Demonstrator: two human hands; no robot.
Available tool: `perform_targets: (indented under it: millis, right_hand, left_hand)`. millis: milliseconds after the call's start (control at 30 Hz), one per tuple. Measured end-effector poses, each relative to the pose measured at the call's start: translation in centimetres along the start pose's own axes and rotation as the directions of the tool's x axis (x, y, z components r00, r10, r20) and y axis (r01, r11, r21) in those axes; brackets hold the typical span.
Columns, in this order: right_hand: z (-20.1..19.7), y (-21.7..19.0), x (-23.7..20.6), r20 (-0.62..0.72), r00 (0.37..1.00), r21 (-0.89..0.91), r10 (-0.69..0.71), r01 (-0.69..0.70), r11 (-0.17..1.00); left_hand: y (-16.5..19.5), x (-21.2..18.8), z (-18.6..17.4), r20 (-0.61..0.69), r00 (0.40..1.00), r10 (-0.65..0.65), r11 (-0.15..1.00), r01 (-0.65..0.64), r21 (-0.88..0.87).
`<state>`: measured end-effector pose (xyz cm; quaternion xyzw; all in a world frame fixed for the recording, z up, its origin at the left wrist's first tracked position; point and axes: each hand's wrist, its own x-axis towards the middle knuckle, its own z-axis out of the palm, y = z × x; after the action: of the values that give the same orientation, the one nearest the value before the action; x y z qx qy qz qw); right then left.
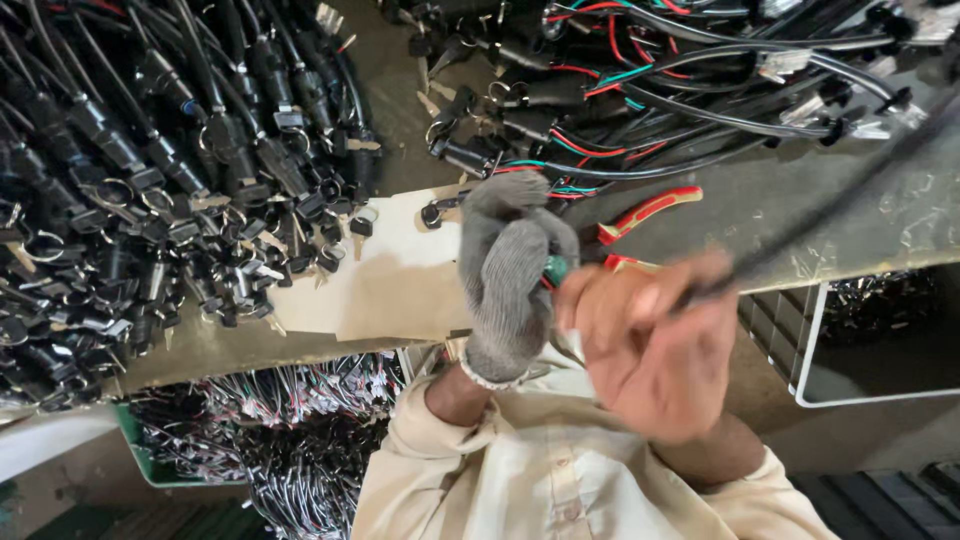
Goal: The person holds a black cable against the workbench and uses red-handled pliers to cut and pull the outer insulation off the cable end, exposing inner red and green wires. They work through cable after cable, setting each stripped cable aside and picking up the next one.
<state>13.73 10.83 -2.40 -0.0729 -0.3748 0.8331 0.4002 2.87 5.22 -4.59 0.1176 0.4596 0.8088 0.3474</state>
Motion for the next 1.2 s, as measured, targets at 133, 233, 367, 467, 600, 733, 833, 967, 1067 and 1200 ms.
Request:
perform_targets:
  millis: [133,233,367,467,600,733,833,967,1067,1200]
  right_hand:
    - [1.5,-2.4,0.9,0.245,0.969,-0.300,0.019,0.058,0.952]
    - [2.5,-5.7,3.6,0.296,0.954,-0.586,0.048,0.141,0.798]
    - [2.3,-5.3,5.6,0.405,0.871,-0.900,0.280,0.325,0.289]
    - [1.5,-2.7,4.7,0.359,0.885,-0.928,0.296,0.304,0.215]
    - [-0.5,-1.6,4.5,0.334,0.892,-0.901,0.303,0.207,0.381]
    - [-1.2,-1.6,5.5,0.515,0.841,-0.834,0.163,0.448,0.322]
    - [-1.0,-1.1,5.3,0.459,0.868,-0.855,0.188,0.376,0.357]
    - [-1.1,-0.4,3.8,0.330,0.920,-0.875,0.213,0.213,0.436]
    - [-2.1,0.4,3.1,0.379,0.905,-0.835,0.196,0.243,0.494]
    - [-3.4,1.4,2.6,0.330,0.902,-0.878,0.278,0.185,0.442]
  left_hand:
    - [1.8,0.7,0.2,0.328,0.890,-0.317,0.934,0.353,-0.057]
    - [3.9,0.8,0.0,0.476,0.864,-0.161,0.875,-0.098,0.473]
    - [6.0,0.7,-1.0,0.142,0.985,-0.096,0.881,0.151,-0.449]
    - [6.0,0.4,-1.3,0.131,0.978,-0.161,0.917,0.197,-0.348]
    - [5.9,0.0,-1.1,0.091,0.986,-0.140,0.969,0.155,-0.192]
    - [8.1,0.5,-1.3,0.240,0.970,-0.046,0.935,0.127,-0.332]
    - [9.4,1.2,-1.1,0.257,0.966,0.008,0.868,0.121,-0.481]
    - [10.1,2.2,-0.7,0.171,0.984,0.042,0.873,0.047,-0.485]
    - [9.9,2.8,-0.5,0.133,0.991,0.032,0.879,0.036,-0.476]
    - [8.7,2.9,-0.3,0.078,0.997,0.011,0.903,0.023,-0.429]
